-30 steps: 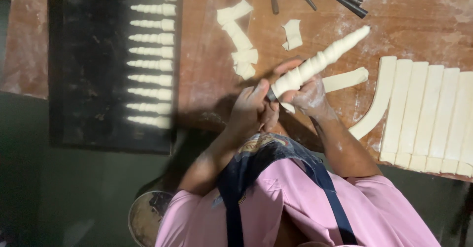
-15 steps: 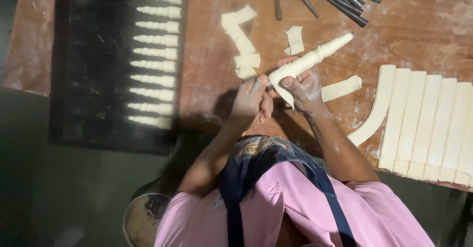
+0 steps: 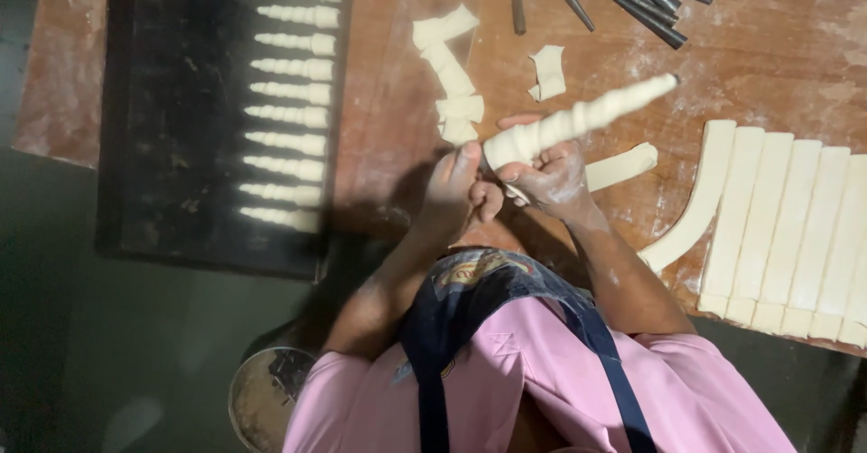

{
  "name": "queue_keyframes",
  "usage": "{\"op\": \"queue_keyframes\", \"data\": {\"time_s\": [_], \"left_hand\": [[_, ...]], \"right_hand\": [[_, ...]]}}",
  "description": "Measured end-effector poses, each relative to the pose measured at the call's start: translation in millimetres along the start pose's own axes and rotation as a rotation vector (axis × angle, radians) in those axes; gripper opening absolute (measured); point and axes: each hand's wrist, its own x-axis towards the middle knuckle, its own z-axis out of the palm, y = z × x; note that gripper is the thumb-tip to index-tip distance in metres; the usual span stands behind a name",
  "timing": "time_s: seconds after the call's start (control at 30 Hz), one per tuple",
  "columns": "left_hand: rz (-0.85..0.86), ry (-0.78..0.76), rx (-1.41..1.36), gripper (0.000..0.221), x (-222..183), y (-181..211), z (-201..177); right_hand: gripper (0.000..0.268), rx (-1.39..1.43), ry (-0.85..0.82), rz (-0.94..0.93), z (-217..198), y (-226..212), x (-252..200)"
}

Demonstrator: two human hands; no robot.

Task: Wrapping dough strips around metal conical molds to create cream rolls.

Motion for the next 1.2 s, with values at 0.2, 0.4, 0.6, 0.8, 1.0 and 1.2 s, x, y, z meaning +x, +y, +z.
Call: {"op": "queue_keyframes", "data": {"time_s": [0.2,0.4,0.6,0.8,1.0,1.2], "left_hand": [[-0.501,-0.087,-0.845,0.048,10,-62,-26],[-0.036,-0.002,0.014,0.038,16,-53,-42],[-0.162,-0.198,-0.074,0.033,17,-59,-64],[-0.212,-0.245,-0.213,0.061,17,-42,-45],[-0.282,-0.121,-0.174,0.055,20,-108,-85],[-0.009,0.148,-0.592,0.042,-15,-6,-65]], "right_hand": [[0.056,-0.228,-0.229,0.033,-6,-7,16],[0.035,-0.559,-0.348,0.247,1,2,21],[0.032,-0.683,-0.354,0.188,6,13,19],[0.021,-0.473,-0.243,0.149,2,36,7],[0.013,-0.432,-0.300,0.059,-17,77,1],[0.025,-0.787,-0.367,0.293,0,71,12]]}}
